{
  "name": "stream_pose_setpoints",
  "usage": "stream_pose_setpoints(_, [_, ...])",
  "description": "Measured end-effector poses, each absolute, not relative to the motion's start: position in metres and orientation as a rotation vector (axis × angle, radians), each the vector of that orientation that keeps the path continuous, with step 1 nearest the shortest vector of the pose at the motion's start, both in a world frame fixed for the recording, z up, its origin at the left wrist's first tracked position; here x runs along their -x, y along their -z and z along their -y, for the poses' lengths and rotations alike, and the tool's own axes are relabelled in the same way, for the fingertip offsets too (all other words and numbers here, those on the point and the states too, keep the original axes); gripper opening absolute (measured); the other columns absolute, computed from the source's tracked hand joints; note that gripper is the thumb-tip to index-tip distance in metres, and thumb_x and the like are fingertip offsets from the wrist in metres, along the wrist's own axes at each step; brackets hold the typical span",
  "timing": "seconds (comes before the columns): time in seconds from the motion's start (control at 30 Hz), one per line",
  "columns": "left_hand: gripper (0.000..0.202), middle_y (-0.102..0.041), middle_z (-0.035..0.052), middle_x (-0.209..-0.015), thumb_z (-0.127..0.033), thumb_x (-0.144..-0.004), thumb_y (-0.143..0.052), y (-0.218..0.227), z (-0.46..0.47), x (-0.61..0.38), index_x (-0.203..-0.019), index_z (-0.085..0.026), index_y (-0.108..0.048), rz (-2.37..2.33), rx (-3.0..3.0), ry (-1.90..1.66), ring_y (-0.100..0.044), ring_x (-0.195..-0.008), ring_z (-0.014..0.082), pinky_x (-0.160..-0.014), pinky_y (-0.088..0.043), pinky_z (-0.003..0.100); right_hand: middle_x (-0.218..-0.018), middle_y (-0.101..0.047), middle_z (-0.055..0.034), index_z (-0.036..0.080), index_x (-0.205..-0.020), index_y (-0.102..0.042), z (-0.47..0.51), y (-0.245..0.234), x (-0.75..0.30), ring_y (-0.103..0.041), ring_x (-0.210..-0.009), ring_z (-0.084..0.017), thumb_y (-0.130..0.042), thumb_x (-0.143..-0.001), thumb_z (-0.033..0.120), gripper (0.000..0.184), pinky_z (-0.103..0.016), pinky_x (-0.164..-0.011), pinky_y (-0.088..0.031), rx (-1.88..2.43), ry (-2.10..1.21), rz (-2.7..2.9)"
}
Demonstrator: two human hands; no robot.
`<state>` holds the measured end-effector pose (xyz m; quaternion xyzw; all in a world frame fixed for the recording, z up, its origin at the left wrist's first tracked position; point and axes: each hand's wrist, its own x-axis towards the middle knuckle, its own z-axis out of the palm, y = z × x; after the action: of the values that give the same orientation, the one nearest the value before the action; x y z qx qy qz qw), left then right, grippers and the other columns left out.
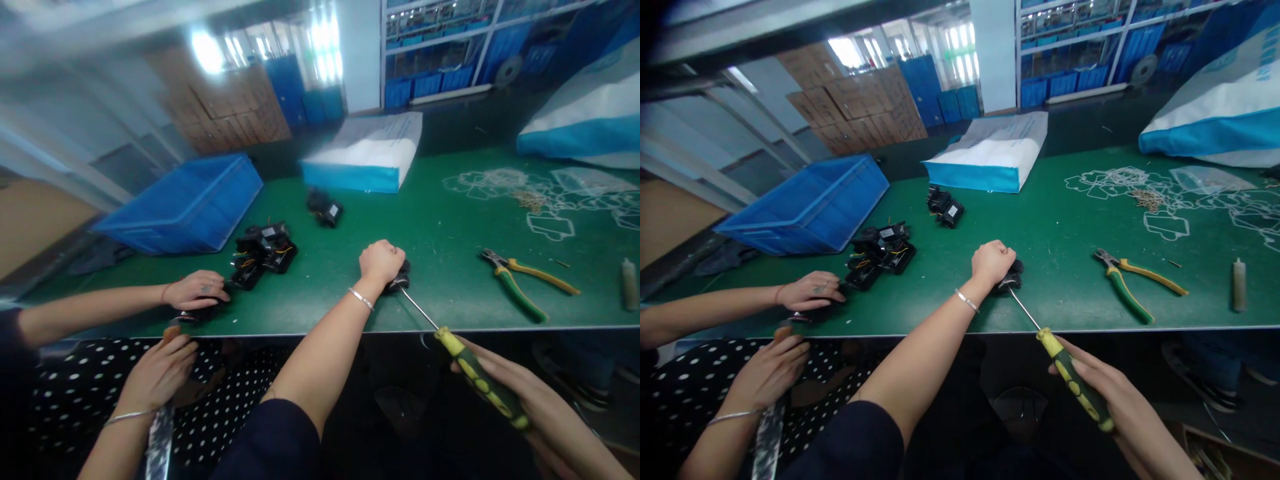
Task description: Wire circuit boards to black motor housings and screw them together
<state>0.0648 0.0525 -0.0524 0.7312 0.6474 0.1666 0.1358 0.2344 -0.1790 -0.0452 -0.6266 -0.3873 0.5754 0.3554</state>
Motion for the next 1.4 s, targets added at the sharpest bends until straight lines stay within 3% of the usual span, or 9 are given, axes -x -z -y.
stream_pose_setpoints(0.2, [0.03, -0.071, 0.0083, -0.084, -0.037, -0.081, -0.044, 0.054, -0.052, -0.065, -0.077, -0.021, -0.068, -1.876, -2.133, -0.511, -0.066, -0.08, 0.0236, -0.068, -0.047, 0.029, -0.124, -0.058, -0.0084, 0.03, -0.135, -0.047, 0.194, 0.054, -0.214, -0.066, -0.09, -0.027, -0.05, -0.087, 0.046, 0.05, -0.03, -0.049, -0.053, 1.656, -1.371, 1.099])
stream_pose_setpoints(0.33, [0.031, -0.071, 0.0092, -0.088, -0.038, -0.081, -0.044, 0.054, -0.051, -0.066, -0.079, -0.021, -0.069, -1.883, -2.124, -0.512, -0.066, -0.083, 0.0233, -0.07, -0.048, 0.029, -0.121, -0.06, -0.0026, 0.04, -0.125, -0.056, 0.2, 0.077, -0.213, -0.064, -0.093, -0.023, -0.049, -0.089, 0.028, 0.038, -0.035, -0.075, -0.052, 1.847, -0.219, 1.758])
stream_pose_setpoints(0.43, [0.031, -0.072, 0.0097, -0.092, -0.039, -0.082, -0.044, 0.053, -0.051, -0.067, -0.081, -0.021, -0.07, -1.876, -2.105, -0.483, -0.066, -0.085, 0.023, -0.073, -0.048, 0.029, -0.123, -0.059, -0.0043, 0.035, -0.134, -0.048, 0.198, 0.084, -0.218, -0.062, -0.099, -0.022, -0.047, -0.09, 0.025, 0.045, -0.035, -0.082, -0.049, 1.867, 0.13, 1.796])
stream_pose_setpoints(0.53, [0.032, -0.072, 0.01, -0.091, -0.039, -0.082, -0.044, 0.052, -0.052, -0.066, -0.083, -0.021, -0.07, -1.876, -2.097, -0.468, -0.066, -0.086, 0.0229, -0.074, -0.048, 0.029, -0.12, -0.061, -0.0103, 0.024, -0.138, -0.041, 0.192, 0.082, -0.22, -0.065, -0.094, -0.026, -0.05, -0.089, 0.038, 0.052, -0.034, -0.071, -0.053, 2.006, 0.042, 1.788])
stream_pose_setpoints(0.67, [0.032, -0.072, 0.0099, -0.088, -0.038, -0.081, -0.043, 0.053, -0.052, -0.067, -0.081, -0.022, -0.07, -1.901, -2.102, -0.486, -0.066, -0.084, 0.0232, -0.072, -0.048, 0.029, -0.078, -0.07, -0.0068, 0.025, -0.135, -0.044, 0.184, 0.078, -0.219, -0.067, -0.062, -0.03, -0.042, -0.09, 0.053, 0.053, -0.04, -0.054, -0.052, 2.253, -0.255, 1.875])
stream_pose_setpoints(0.87, [0.032, -0.072, 0.0091, -0.084, -0.038, -0.08, -0.042, 0.053, -0.052, -0.068, -0.076, -0.022, -0.069, -1.919, -2.121, -0.526, -0.067, -0.081, 0.024, -0.069, -0.048, 0.03, -0.123, -0.06, -0.0054, 0.028, -0.133, -0.045, 0.187, 0.074, -0.227, -0.06, -0.109, -0.021, -0.032, -0.096, 0.039, 0.04, -0.034, -0.088, -0.051, 1.857, -0.556, 1.825])
stream_pose_setpoints(1.13, [0.032, -0.072, 0.009, -0.087, -0.039, -0.083, -0.041, 0.051, -0.051, -0.067, -0.079, -0.023, -0.07, -1.918, -2.113, -0.472, -0.066, -0.084, 0.023, -0.072, -0.048, 0.029, -0.105, -0.061, -0.0054, 0.035, -0.131, -0.05, 0.197, 0.079, -0.225, -0.063, -0.086, -0.019, -0.054, -0.089, 0.025, 0.043, -0.029, -0.075, -0.049, 1.89, 0.372, 1.776])
stream_pose_setpoints(1.27, [0.035, -0.071, 0.0082, -0.091, -0.041, -0.084, -0.04, 0.053, -0.051, -0.067, -0.08, -0.023, -0.069, -1.906, -2.122, -0.46, -0.065, -0.086, 0.0213, -0.074, -0.047, 0.028, -0.104, -0.066, -0.0063, 0.029, -0.139, -0.039, 0.192, 0.083, -0.221, -0.065, -0.064, -0.019, -0.052, -0.09, 0.039, 0.052, -0.027, -0.049, -0.044, 2.077, 0.258, 1.883])
stream_pose_setpoints(1.4, [0.037, -0.071, 0.0082, -0.091, -0.042, -0.086, -0.039, 0.055, -0.051, -0.065, -0.078, -0.023, -0.069, -1.864, -2.158, -0.501, -0.065, -0.085, 0.0214, -0.072, -0.046, 0.028, -0.104, -0.068, -0.0069, 0.023, -0.139, -0.036, 0.19, 0.082, -0.219, -0.067, -0.083, -0.023, -0.038, -0.096, 0.04, 0.047, -0.031, -0.064, -0.052, 2.072, -0.156, 1.912])
